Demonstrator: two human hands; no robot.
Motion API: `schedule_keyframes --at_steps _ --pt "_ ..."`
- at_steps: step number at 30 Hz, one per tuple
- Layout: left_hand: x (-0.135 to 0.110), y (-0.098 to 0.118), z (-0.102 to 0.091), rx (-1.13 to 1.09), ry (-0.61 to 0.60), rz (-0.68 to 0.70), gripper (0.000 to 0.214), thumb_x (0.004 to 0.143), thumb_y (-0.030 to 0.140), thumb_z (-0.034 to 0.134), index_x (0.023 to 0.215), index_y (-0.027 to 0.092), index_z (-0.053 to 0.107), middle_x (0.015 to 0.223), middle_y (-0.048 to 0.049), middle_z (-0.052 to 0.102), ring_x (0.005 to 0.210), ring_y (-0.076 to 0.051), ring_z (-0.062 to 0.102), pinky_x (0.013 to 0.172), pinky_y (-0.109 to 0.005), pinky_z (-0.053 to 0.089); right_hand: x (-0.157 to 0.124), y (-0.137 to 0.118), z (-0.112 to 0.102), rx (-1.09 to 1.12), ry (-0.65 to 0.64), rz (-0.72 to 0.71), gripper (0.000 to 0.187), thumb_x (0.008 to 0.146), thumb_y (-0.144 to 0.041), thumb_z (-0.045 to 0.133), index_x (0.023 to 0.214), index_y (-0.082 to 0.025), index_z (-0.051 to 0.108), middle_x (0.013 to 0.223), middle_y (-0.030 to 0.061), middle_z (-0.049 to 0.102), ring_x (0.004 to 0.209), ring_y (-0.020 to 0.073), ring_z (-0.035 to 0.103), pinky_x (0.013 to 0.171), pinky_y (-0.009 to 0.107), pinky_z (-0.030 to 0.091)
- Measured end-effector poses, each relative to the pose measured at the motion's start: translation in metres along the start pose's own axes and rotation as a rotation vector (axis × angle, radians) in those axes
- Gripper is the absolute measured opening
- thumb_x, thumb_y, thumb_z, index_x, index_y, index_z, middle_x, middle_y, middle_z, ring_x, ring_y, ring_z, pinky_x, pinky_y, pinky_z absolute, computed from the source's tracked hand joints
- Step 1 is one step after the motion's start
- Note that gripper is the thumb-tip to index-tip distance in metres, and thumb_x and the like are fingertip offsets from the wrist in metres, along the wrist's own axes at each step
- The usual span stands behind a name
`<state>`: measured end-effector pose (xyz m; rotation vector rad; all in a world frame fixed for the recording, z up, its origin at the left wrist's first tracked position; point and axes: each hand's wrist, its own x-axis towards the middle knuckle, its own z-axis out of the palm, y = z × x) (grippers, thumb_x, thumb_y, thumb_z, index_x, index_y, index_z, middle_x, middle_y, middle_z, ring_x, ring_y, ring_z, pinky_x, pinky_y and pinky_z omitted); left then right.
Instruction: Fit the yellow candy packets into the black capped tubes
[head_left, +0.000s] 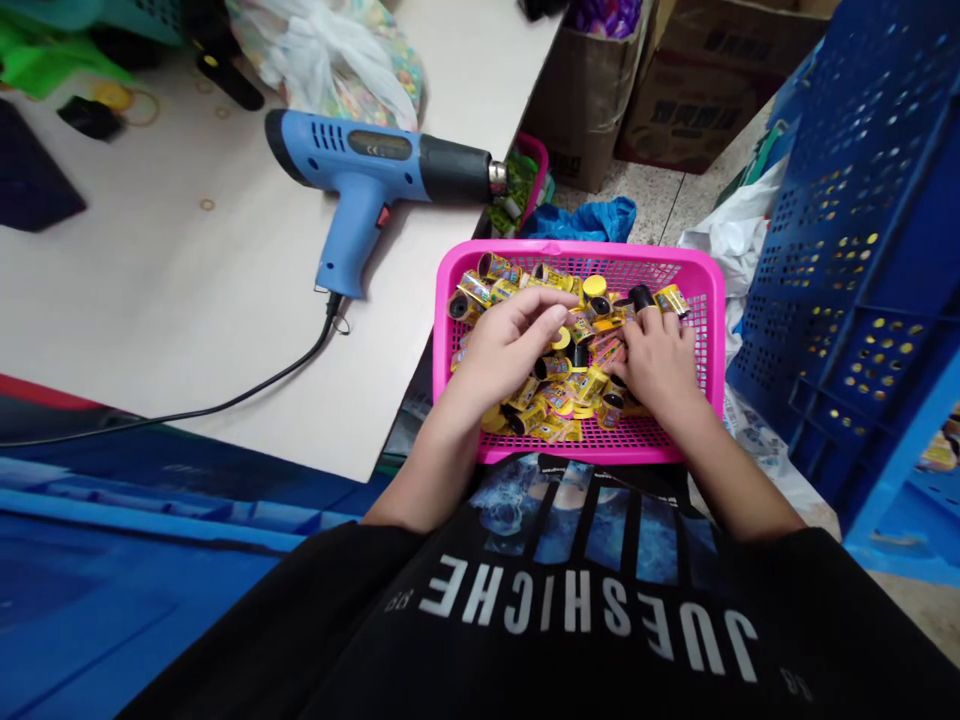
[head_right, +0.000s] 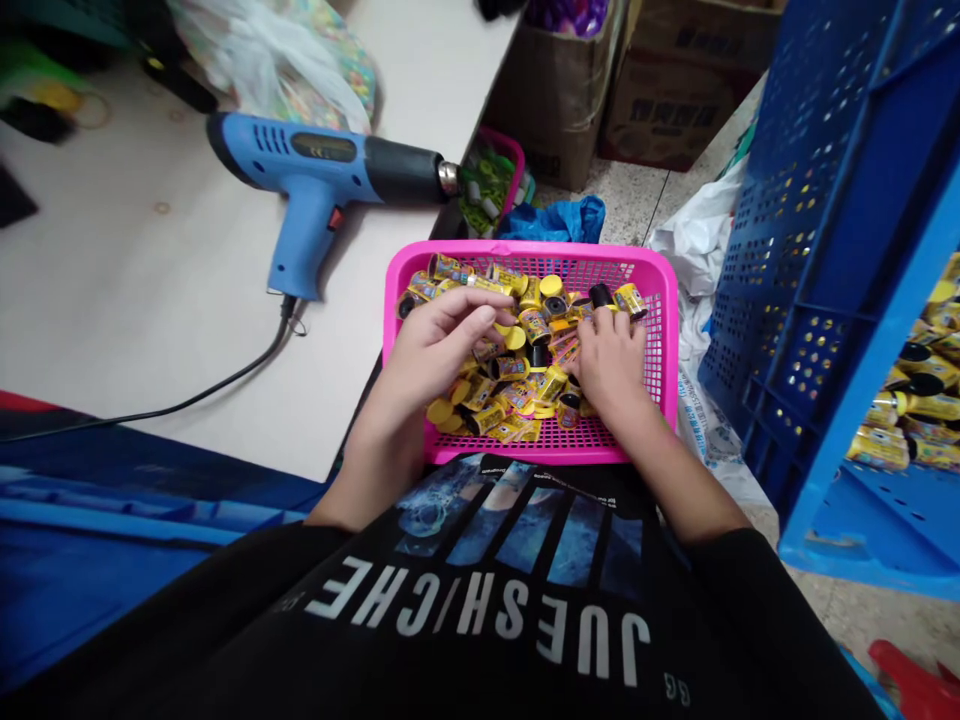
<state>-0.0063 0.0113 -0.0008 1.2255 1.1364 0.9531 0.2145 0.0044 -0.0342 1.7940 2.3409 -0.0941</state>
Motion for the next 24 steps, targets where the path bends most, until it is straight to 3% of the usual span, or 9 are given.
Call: schedule_keyframes --at_steps 5,10,14,17,19,21,24 --pt "0.0 -0.001 0.001 -0.002 -0.001 0.001 0.033 0.096 0.047 0.064 0.112 0.02 0.074 0.107 -0.0073 0.078 0.088 -0.015 0.071 0.077 -0.026 0.054 -0.003 -0.003 -0.001 -0.002 -0.085 -0.017 0.028 0.101 -0.023 0.052 0.108 -0.017 0.078 0.126 0.0182 0.064 0.115 0.0357 0.048 0.086 0.046 0.033" --pt "0.0 -0.004 0.003 0.012 -0.012 0.01 0.03 0.097 0.043 0.063 0.112 0.02 0.075 0.105 -0.0067 0.078 0.091 -0.016 0.071 0.082 -0.028 0.053 -0.001 0.024 0.004 0.214 0.02 -0.065 0.023 0.097 -0.035 0.065 0.092 -0.021 0.082 0.129 0.0117 0.069 0.121 0.0352 0.049 0.095 0.05 0.038" --pt "0.001 -0.007 0.004 0.056 -0.03 -0.011 0.033 0.098 0.045 0.061 0.113 0.021 0.076 0.105 -0.0066 0.079 0.088 -0.016 0.07 0.08 -0.029 0.053 0.002 0.04 -0.003 0.524 0.211 0.089 0.022 0.095 -0.038 0.067 0.093 -0.025 0.084 0.128 0.0097 0.073 0.124 0.0342 0.055 0.105 0.054 0.039" --pt "0.0 -0.008 0.015 0.091 -0.024 -0.049 0.032 0.097 0.045 0.062 0.109 0.02 0.077 0.104 -0.0071 0.079 0.087 -0.016 0.07 0.079 -0.03 0.053 0.004 0.042 -0.012 0.863 0.3 0.164 0.022 0.091 -0.04 0.069 0.082 -0.024 0.081 0.116 0.0081 0.077 0.115 0.0295 0.064 0.107 0.051 0.043" --pt "-0.001 -0.008 0.028 0.043 0.014 -0.076 0.032 0.09 0.042 0.072 0.113 0.02 0.074 0.107 -0.0074 0.077 0.09 -0.017 0.07 0.082 -0.031 0.054 0.004 0.039 -0.015 1.119 0.293 0.174 0.028 0.088 -0.046 0.072 0.072 -0.023 0.075 0.103 0.0063 0.078 0.103 0.0256 0.068 0.101 0.047 0.049" --pt "-0.003 -0.008 0.043 -0.061 0.038 -0.11 0.046 0.079 0.036 0.083 0.12 0.021 0.069 0.104 -0.0062 0.075 0.09 -0.016 0.069 0.083 -0.03 0.055 0.002 0.034 -0.017 1.329 0.237 0.183 0.037 0.083 -0.055 0.075 0.066 -0.023 0.069 0.092 0.0042 0.077 0.092 0.0225 0.069 0.093 0.042 0.053" --pt "-0.002 -0.008 0.059 -0.198 0.044 -0.14 0.047 0.077 0.027 0.084 0.12 0.021 0.065 0.09 -0.0011 0.07 0.079 -0.013 0.066 0.076 -0.027 0.055 -0.002 0.024 -0.019 1.496 0.116 0.209 0.045 0.077 -0.066 0.077 0.071 -0.023 0.066 0.079 0.0004 0.071 0.077 0.0179 0.065 0.078 0.035 0.055"
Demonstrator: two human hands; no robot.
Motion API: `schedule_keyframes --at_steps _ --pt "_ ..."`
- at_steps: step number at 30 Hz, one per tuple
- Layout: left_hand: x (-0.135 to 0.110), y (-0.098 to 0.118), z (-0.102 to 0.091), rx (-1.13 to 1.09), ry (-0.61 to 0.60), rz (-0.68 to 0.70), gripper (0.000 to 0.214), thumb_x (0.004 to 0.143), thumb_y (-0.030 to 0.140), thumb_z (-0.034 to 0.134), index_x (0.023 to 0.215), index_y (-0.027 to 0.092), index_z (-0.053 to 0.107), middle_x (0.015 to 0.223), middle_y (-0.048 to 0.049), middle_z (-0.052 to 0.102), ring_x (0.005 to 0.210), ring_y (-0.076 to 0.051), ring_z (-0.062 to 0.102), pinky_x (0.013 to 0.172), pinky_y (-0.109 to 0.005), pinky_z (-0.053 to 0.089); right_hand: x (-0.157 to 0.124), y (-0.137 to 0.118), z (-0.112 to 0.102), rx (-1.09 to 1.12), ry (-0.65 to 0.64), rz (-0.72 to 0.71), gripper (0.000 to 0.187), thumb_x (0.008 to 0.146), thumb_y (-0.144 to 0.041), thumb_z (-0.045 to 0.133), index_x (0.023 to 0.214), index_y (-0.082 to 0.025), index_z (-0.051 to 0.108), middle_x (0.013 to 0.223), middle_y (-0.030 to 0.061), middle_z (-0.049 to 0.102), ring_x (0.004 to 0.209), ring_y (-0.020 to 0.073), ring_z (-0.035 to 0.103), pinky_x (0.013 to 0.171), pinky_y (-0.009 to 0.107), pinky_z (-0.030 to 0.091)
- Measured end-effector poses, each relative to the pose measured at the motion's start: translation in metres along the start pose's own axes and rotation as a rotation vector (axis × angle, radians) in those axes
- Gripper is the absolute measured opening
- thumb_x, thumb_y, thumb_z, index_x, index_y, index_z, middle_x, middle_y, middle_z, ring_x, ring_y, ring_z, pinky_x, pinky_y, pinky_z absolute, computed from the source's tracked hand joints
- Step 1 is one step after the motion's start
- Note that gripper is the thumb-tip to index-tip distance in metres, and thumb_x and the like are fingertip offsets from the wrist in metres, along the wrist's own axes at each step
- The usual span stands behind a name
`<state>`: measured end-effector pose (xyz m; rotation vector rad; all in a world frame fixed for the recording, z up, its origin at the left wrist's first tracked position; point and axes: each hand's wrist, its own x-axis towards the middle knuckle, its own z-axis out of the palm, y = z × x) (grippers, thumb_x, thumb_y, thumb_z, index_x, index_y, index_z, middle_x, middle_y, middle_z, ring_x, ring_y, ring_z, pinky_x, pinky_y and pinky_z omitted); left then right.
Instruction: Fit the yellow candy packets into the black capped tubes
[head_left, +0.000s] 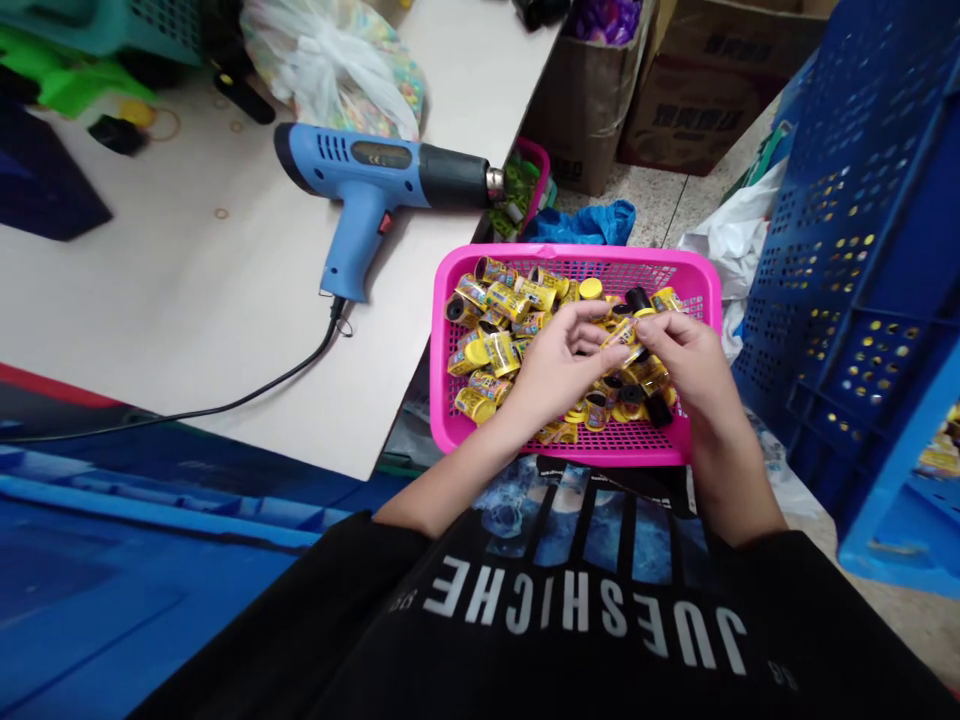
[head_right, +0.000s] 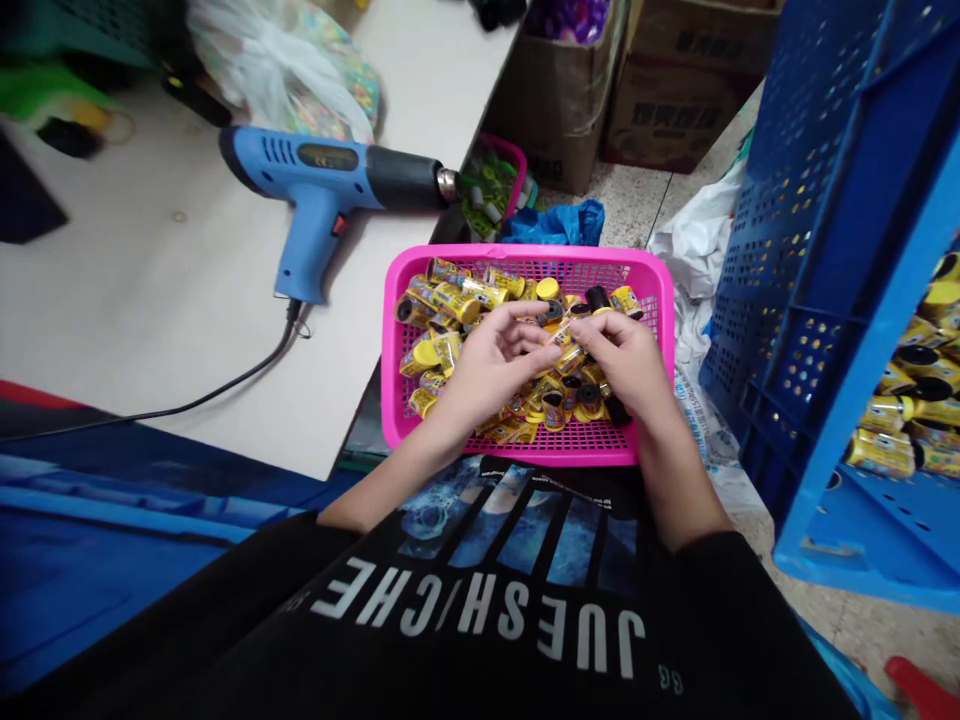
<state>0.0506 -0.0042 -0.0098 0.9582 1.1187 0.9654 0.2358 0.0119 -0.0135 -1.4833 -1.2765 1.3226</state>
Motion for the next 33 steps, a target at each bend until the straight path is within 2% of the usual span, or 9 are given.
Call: schedule_keyframes --at_steps 3,6,11,16,21,23,27,30,33 --pt "0.002 -0.001 0.005 -0.031 0.067 0.066 0.033 0.078 0.018 0.078 0.109 0.02 0.066 0.089 0.0001 0.068 0.08 -0.012 0.065 0.076 -0.025 0.055 -0.005 -0.002 0.009 0.144 -0.047 0.062 0.048 0.075 -0.068 0.078 0.094 -0.025 0.065 0.085 -0.0016 0.069 0.072 0.0153 0.063 0.067 0.03 0.053" --pt "0.003 -0.001 0.004 -0.053 0.107 0.125 0.037 0.077 0.016 0.078 0.111 0.022 0.065 0.091 0.0004 0.067 0.083 -0.012 0.065 0.077 -0.025 0.056 -0.006 -0.005 0.016 0.245 -0.09 0.062 0.056 0.073 -0.058 0.084 0.112 -0.029 0.057 0.092 -0.002 0.069 0.075 0.0158 0.065 0.068 0.03 0.054" --pt "0.002 0.004 -0.004 -0.021 0.053 0.133 0.045 0.079 0.03 0.081 0.121 0.025 0.063 0.104 -0.0027 0.067 0.094 -0.016 0.066 0.081 -0.028 0.057 -0.009 -0.017 0.02 0.076 -0.106 -0.035 0.044 0.08 -0.045 0.077 0.113 -0.028 0.052 0.093 -0.0008 0.067 0.079 0.0167 0.065 0.073 0.032 0.054" --pt "0.004 0.005 -0.012 -0.037 0.087 0.152 0.038 0.08 0.034 0.081 0.113 0.025 0.065 0.087 0.0007 0.065 0.081 -0.012 0.063 0.079 -0.026 0.054 -0.012 -0.024 0.023 0.006 -0.215 -0.102 0.039 0.083 -0.035 0.069 0.117 -0.028 0.051 0.091 -0.001 0.064 0.078 0.0165 0.064 0.071 0.032 0.054" --pt "0.001 0.004 -0.014 -0.129 0.059 0.041 0.033 0.081 0.041 0.079 0.103 0.023 0.062 0.084 0.0009 0.065 0.075 -0.011 0.062 0.073 -0.026 0.055 -0.006 -0.025 0.035 0.047 -0.036 -0.13 0.03 0.087 -0.036 0.064 0.113 -0.029 0.05 0.108 0.003 0.065 0.104 0.0198 0.067 0.089 0.036 0.058" --pt "-0.001 0.007 -0.016 -0.108 0.014 0.057 0.039 0.08 0.041 0.082 0.109 0.024 0.062 0.085 0.0008 0.066 0.078 -0.012 0.064 0.075 -0.026 0.057 -0.004 -0.029 0.038 0.007 -0.001 -0.172 0.028 0.09 -0.036 0.062 0.115 -0.03 0.051 0.113 0.0036 0.065 0.107 0.0197 0.067 0.091 0.037 0.058" --pt "0.001 0.012 -0.028 -0.025 0.07 0.178 0.052 0.081 0.039 0.083 0.126 0.026 0.06 0.091 -0.0003 0.069 0.086 -0.014 0.069 0.079 -0.027 0.058 -0.002 -0.04 0.04 -0.066 -0.13 -0.249 0.038 0.09 -0.04 0.068 0.124 -0.03 0.055 0.106 0.0028 0.067 0.092 0.0183 0.067 0.081 0.035 0.058" --pt "0.004 0.012 -0.043 0.063 0.189 0.21 0.049 0.084 0.038 0.08 0.129 0.028 0.064 0.084 0.0008 0.07 0.079 -0.015 0.069 0.074 -0.027 0.058 -0.003 -0.037 0.038 -0.259 -0.041 -0.226 0.025 0.096 -0.044 0.061 0.114 -0.027 0.063 0.096 0.0026 0.071 0.079 0.0173 0.066 0.072 0.033 0.054" --pt "0.005 0.012 -0.056 0.104 0.31 0.22 0.035 0.082 0.04 0.082 0.113 0.025 0.076 0.09 -0.0018 0.076 0.083 -0.018 0.072 0.074 -0.03 0.06 -0.008 -0.021 0.043 -0.815 -0.083 -0.075 0.025 0.099 -0.041 0.056 0.09 -0.022 0.07 0.086 0.0069 0.075 0.077 0.0213 0.067 0.071 0.035 0.049"
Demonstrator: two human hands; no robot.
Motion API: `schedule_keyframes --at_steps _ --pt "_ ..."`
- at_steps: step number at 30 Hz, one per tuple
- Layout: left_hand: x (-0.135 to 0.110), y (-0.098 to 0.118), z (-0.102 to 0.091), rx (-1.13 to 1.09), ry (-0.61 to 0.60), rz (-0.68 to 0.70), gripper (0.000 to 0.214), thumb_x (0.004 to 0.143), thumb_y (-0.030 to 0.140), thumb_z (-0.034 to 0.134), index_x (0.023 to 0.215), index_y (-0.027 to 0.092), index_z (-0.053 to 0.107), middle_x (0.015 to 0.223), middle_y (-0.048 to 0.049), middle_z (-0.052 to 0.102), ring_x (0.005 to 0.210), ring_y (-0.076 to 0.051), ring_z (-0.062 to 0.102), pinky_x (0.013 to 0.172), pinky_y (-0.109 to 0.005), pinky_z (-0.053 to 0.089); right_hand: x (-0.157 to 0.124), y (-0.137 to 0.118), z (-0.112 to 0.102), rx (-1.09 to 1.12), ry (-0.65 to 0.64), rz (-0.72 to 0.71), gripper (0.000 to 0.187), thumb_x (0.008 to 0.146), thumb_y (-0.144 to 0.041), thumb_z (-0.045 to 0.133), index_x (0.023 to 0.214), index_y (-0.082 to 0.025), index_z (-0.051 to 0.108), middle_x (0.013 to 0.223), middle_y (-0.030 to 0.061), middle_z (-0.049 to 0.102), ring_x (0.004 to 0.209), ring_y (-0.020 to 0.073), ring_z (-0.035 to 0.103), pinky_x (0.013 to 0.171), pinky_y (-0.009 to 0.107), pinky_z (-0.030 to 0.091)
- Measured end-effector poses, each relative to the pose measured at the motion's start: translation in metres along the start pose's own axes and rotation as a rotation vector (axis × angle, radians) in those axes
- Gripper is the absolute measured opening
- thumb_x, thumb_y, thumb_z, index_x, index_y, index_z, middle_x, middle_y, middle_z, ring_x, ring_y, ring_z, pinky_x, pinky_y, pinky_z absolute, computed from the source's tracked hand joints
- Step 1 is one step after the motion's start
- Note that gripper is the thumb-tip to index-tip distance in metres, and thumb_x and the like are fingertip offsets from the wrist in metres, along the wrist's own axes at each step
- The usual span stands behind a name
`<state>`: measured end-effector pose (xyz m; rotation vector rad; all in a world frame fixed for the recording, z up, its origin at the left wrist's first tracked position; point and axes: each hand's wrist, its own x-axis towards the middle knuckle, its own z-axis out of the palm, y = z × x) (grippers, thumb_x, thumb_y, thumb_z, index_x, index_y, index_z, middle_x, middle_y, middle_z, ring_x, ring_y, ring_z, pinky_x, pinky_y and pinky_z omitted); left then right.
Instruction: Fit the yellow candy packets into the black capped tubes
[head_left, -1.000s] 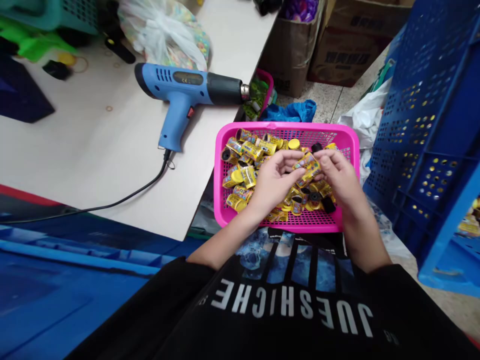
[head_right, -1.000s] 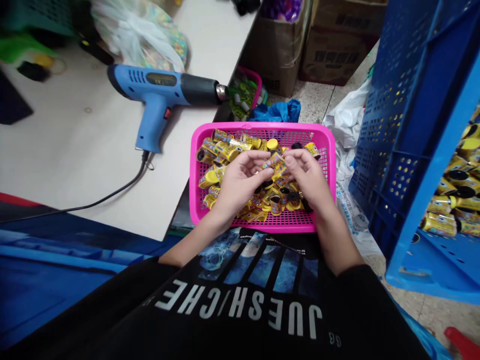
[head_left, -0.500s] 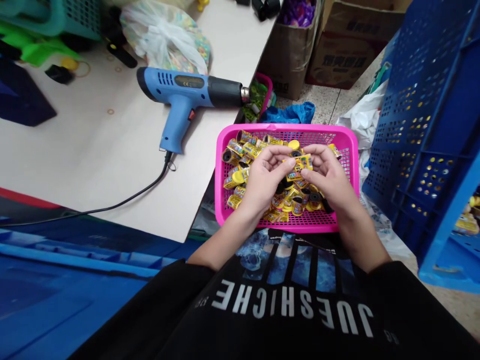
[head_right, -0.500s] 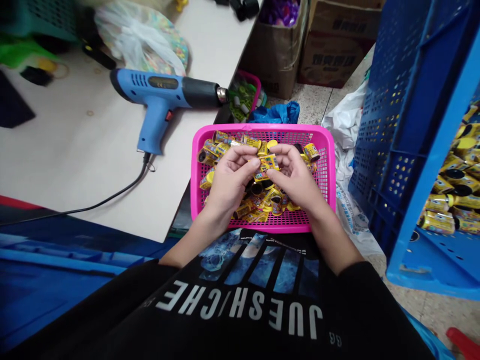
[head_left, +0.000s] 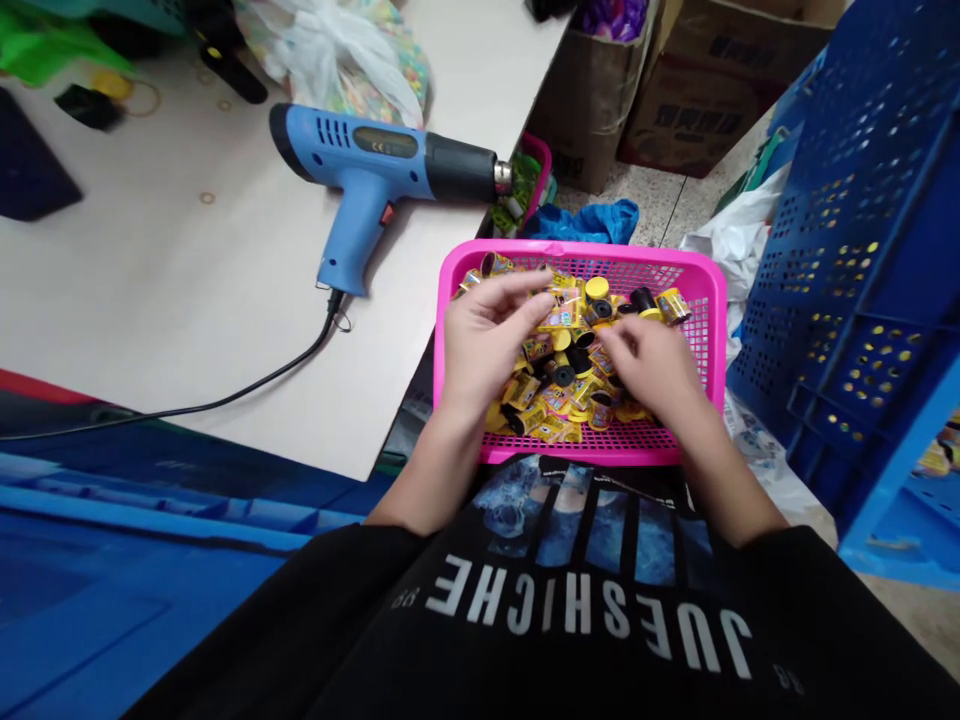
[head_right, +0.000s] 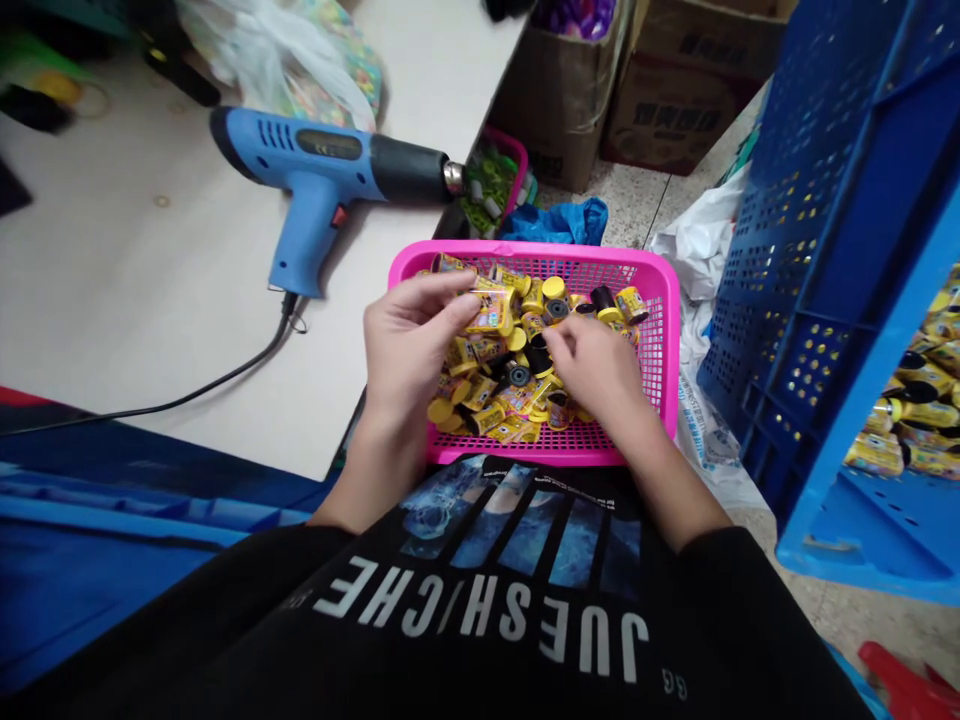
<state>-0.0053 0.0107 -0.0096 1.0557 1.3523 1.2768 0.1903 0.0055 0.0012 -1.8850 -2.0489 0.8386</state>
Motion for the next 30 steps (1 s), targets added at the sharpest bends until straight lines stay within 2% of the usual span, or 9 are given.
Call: schedule_keyframes --at_steps 2,4,7,10,13,17,21,25,30 --pt "0.002 -0.001 -0.004 0.006 0.037 -0.012 0.029 0.079 0.039 0.084 0.102 0.023 0.08 0.095 -0.0036 0.079 0.087 -0.019 0.073 0.077 -0.032 0.062 -0.005 0.002 0.017 -0.326 -0.151 0.015 0.024 0.097 -0.038 0.059 0.093 -0.019 0.074 0.096 0.0127 0.078 0.085 0.0258 0.069 0.074 0.038 0.047" --pt "0.004 -0.003 -0.005 0.001 0.043 -0.032 0.03 0.076 0.036 0.086 0.102 0.023 0.082 0.096 -0.0035 0.081 0.088 -0.02 0.074 0.078 -0.033 0.063 -0.009 0.0 0.036 -0.484 -0.195 -0.021 0.028 0.097 -0.037 0.059 0.105 -0.015 0.074 0.111 0.0181 0.077 0.095 0.0298 0.07 0.079 0.041 0.047" --pt "0.005 -0.005 -0.004 0.003 0.021 -0.054 0.037 0.072 0.032 0.089 0.108 0.023 0.082 0.092 -0.0023 0.081 0.087 -0.02 0.074 0.077 -0.032 0.064 -0.012 -0.005 0.058 -0.539 -0.166 -0.065 0.032 0.099 -0.033 0.054 0.114 -0.01 0.07 0.118 0.0223 0.074 0.105 0.0337 0.067 0.085 0.045 0.046" --pt "0.005 -0.006 -0.003 -0.016 0.029 -0.072 0.035 0.072 0.035 0.089 0.103 0.021 0.083 0.096 -0.004 0.082 0.085 -0.019 0.075 0.075 -0.031 0.065 -0.013 -0.004 0.061 -0.5 -0.159 -0.104 0.032 0.095 -0.031 0.055 0.113 -0.008 0.069 0.118 0.0244 0.072 0.112 0.0369 0.065 0.087 0.047 0.048" --pt "0.005 -0.006 -0.005 -0.035 0.059 -0.079 0.03 0.076 0.042 0.086 0.098 0.021 0.084 0.099 -0.0058 0.083 0.085 -0.019 0.077 0.073 -0.031 0.065 -0.014 0.003 0.046 -0.282 -0.127 -0.076 0.029 0.088 -0.031 0.062 0.111 -0.014 0.068 0.112 0.0199 0.074 0.105 0.0336 0.067 0.085 0.044 0.051" --pt "0.004 -0.005 -0.008 -0.002 0.004 -0.078 0.03 0.079 0.046 0.085 0.097 0.023 0.084 0.102 -0.0065 0.083 0.093 -0.022 0.078 0.08 -0.034 0.065 -0.015 0.021 0.011 0.373 -0.081 0.033 0.033 0.081 -0.041 0.074 0.107 -0.023 0.065 0.097 0.0065 0.076 0.078 0.0223 0.07 0.073 0.037 0.056" --pt "0.003 -0.004 -0.004 -0.006 -0.11 -0.078 0.03 0.077 0.05 0.085 0.094 0.025 0.085 0.102 -0.007 0.083 0.098 -0.021 0.078 0.095 -0.038 0.061 -0.01 0.036 -0.014 0.852 0.052 -0.045 0.041 0.083 -0.053 0.076 0.114 -0.028 0.067 0.109 0.0044 0.075 0.095 0.0219 0.072 0.083 0.038 0.06" --pt "0.0 0.0 0.004 0.005 -0.138 -0.087 0.03 0.076 0.05 0.086 0.094 0.025 0.085 0.102 -0.0069 0.083 0.096 -0.021 0.078 0.092 -0.035 0.061 -0.003 0.036 -0.019 1.019 0.109 -0.076 0.044 0.077 -0.055 0.084 0.11 -0.029 0.069 0.105 0.0022 0.076 0.096 0.0195 0.073 0.086 0.035 0.061" --pt "-0.003 0.002 0.008 -0.019 -0.142 -0.066 0.026 0.08 0.047 0.084 0.094 0.025 0.085 0.099 -0.0061 0.084 0.091 -0.019 0.078 0.086 -0.031 0.06 0.0 0.037 -0.016 0.963 -0.002 -0.074 0.042 0.075 -0.054 0.086 0.104 -0.026 0.076 0.089 0.0011 0.076 0.079 0.0161 0.07 0.073 0.03 0.059"
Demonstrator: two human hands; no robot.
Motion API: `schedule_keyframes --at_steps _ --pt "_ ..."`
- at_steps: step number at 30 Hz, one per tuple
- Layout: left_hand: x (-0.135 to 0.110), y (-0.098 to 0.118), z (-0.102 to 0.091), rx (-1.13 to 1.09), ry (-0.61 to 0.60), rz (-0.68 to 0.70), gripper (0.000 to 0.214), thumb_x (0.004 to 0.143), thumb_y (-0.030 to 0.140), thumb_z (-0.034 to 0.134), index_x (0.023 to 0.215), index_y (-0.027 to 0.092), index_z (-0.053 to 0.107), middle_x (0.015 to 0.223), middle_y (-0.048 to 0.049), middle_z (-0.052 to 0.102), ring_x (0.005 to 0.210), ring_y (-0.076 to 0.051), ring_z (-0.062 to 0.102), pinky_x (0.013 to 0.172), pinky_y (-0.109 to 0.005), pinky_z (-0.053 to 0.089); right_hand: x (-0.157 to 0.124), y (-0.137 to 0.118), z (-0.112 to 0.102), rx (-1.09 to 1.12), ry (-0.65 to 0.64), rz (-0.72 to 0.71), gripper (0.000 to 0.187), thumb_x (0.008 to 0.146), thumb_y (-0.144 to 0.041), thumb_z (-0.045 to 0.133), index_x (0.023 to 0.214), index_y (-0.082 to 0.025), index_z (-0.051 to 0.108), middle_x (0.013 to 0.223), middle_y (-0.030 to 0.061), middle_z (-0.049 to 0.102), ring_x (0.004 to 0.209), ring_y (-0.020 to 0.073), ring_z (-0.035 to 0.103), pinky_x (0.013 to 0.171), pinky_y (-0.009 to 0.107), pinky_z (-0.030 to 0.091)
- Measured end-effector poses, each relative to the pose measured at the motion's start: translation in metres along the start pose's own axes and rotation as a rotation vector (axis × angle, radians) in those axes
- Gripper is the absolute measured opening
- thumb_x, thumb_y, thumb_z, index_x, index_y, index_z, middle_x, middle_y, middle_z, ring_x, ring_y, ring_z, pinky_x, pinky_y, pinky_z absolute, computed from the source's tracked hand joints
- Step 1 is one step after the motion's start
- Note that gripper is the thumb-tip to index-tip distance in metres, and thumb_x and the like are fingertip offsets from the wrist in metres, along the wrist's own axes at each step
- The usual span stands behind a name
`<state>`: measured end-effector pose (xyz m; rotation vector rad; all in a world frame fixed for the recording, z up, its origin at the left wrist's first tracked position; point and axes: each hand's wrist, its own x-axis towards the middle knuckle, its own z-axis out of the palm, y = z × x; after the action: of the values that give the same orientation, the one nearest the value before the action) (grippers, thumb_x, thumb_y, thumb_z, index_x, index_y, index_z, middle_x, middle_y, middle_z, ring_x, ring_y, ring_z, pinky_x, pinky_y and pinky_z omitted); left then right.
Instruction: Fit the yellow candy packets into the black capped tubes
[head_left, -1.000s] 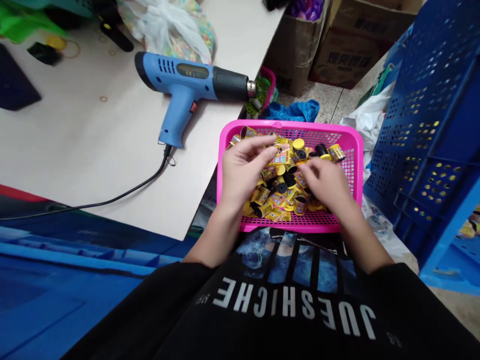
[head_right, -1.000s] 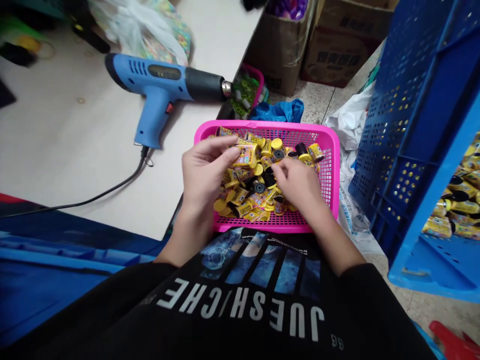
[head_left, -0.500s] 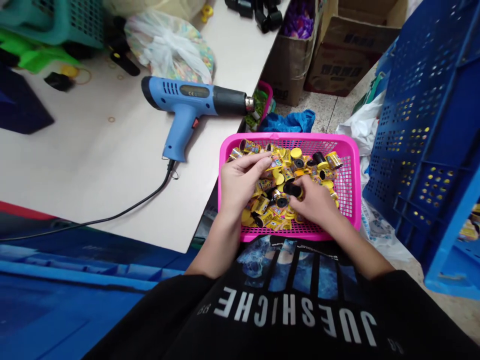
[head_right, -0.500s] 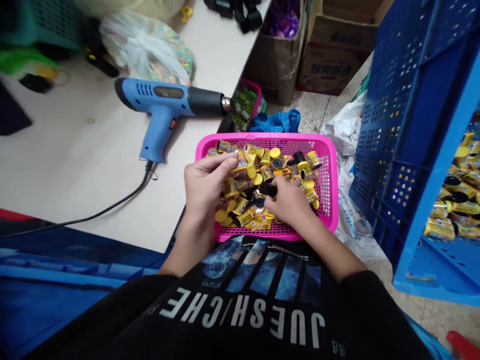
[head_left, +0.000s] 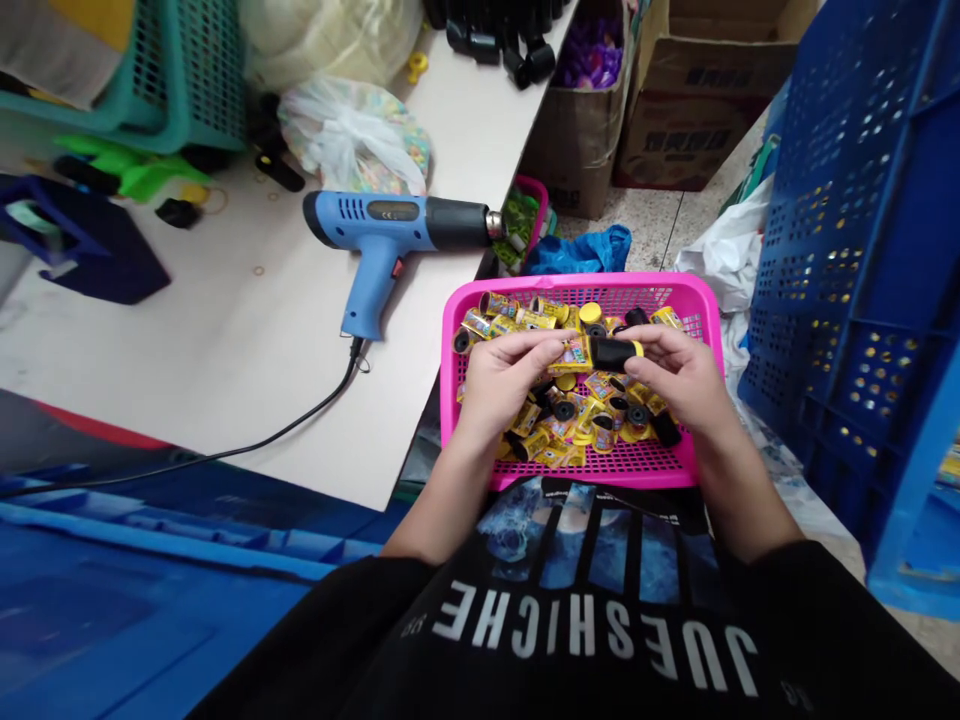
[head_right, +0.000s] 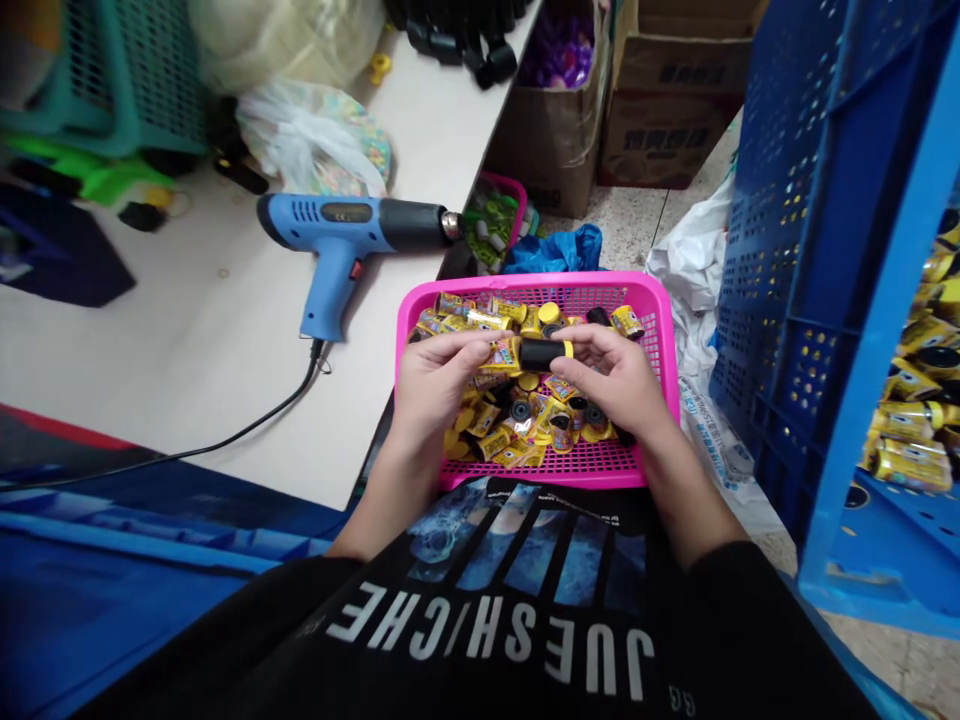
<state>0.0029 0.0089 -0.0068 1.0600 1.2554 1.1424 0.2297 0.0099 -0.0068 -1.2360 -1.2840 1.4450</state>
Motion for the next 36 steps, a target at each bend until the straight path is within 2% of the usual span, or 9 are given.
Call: schedule_keyframes --at_steps 5,13,16,18,20,22,26,31,36 --pt "-0.001 0.002 0.003 -0.001 -0.124 -0.018 0.022 0.082 0.042 0.084 0.097 0.027 0.085 0.102 -0.0049 0.084 0.095 -0.019 0.077 0.09 -0.03 0.059 -0.004 0.003 -0.006 -0.163 -0.023 -0.041 0.044 0.078 -0.053 0.084 0.112 -0.025 0.077 0.093 0.003 0.079 0.082 0.0194 0.072 0.078 0.037 0.058" --pt "-0.004 -0.011 0.013 -0.146 -0.27 -0.141 0.031 0.08 0.041 0.085 0.107 0.027 0.082 0.105 -0.0025 0.08 0.078 -0.01 0.069 0.073 -0.022 0.056 0.0 0.003 0.001 -0.279 -0.032 -0.327 0.036 0.079 -0.052 0.085 0.105 -0.029 0.076 0.113 0.0057 0.075 0.113 0.0258 0.068 0.1 0.048 0.053" --pt "-0.007 -0.013 0.018 -0.168 -0.265 -0.165 0.039 0.073 0.037 0.091 0.108 0.026 0.08 0.103 -0.0017 0.078 0.071 -0.008 0.064 0.067 -0.021 0.056 -0.002 0.006 0.003 -0.145 -0.069 -0.234 0.045 0.076 -0.06 0.084 0.108 -0.031 0.073 0.124 0.006 0.071 0.123 0.0271 0.063 0.108 0.049 0.05" --pt "-0.008 -0.011 0.023 -0.215 -0.277 -0.186 0.042 0.07 0.038 0.092 0.108 0.025 0.079 0.105 -0.002 0.077 0.074 -0.01 0.066 0.069 -0.024 0.059 -0.006 0.007 0.007 0.082 -0.112 -0.096 0.051 0.086 -0.07 0.068 0.121 -0.034 0.068 0.132 0.0052 0.068 0.126 0.0256 0.063 0.107 0.047 0.053" --pt "-0.009 -0.007 0.028 -0.255 -0.294 -0.181 0.042 0.069 0.039 0.092 0.107 0.024 0.079 0.109 -0.0029 0.077 0.082 -0.013 0.07 0.075 -0.028 0.062 -0.01 0.008 0.013 0.312 -0.162 0.068 0.052 0.096 -0.072 0.05 0.131 -0.036 0.062 0.133 0.0048 0.067 0.119 0.0232 0.066 0.099 0.044 0.057" --pt "-0.009 -0.004 0.032 -0.258 -0.304 -0.137 0.038 0.069 0.036 0.093 0.103 0.024 0.08 0.108 -0.003 0.078 0.089 -0.015 0.072 0.08 -0.028 0.061 -0.013 0.01 0.02 0.436 -0.196 0.17 0.051 0.098 -0.069 0.048 0.131 -0.033 0.062 0.127 0.0052 0.069 0.107 0.0218 0.069 0.093 0.042 0.06" --pt "-0.009 -0.003 0.035 -0.214 -0.286 -0.071 0.034 0.069 0.034 0.093 0.099 0.025 0.081 0.101 -0.0022 0.08 0.089 -0.014 0.071 0.082 -0.025 0.059 -0.014 0.017 0.025 0.471 -0.163 0.128 0.047 0.095 -0.066 0.057 0.125 -0.03 0.066 0.118 0.0044 0.071 0.1 0.0195 0.069 0.093 0.038 0.058" --pt "-0.013 -0.005 0.036 -0.162 -0.268 -0.09 0.038 0.066 0.036 0.094 0.099 0.023 0.081 0.097 -0.0021 0.079 0.083 -0.014 0.068 0.076 -0.025 0.056 -0.012 0.027 0.027 0.307 -0.132 0.033 0.046 0.093 -0.066 0.062 0.122 -0.031 0.066 0.125 0.0037 0.068 0.118 0.0216 0.065 0.107 0.039 0.051" --pt "-0.019 -0.011 0.033 -0.295 -0.405 -0.131 0.034 0.083 0.039 0.083 0.113 0.027 0.071 0.111 -0.0018 0.071 0.09 -0.013 0.068 0.081 -0.025 0.056 -0.011 0.025 0.017 0.276 -0.099 0.063 0.051 0.095 -0.071 0.051 0.119 -0.029 0.067 0.112 0.0054 0.071 0.1 0.0211 0.07 0.087 0.038 0.059"
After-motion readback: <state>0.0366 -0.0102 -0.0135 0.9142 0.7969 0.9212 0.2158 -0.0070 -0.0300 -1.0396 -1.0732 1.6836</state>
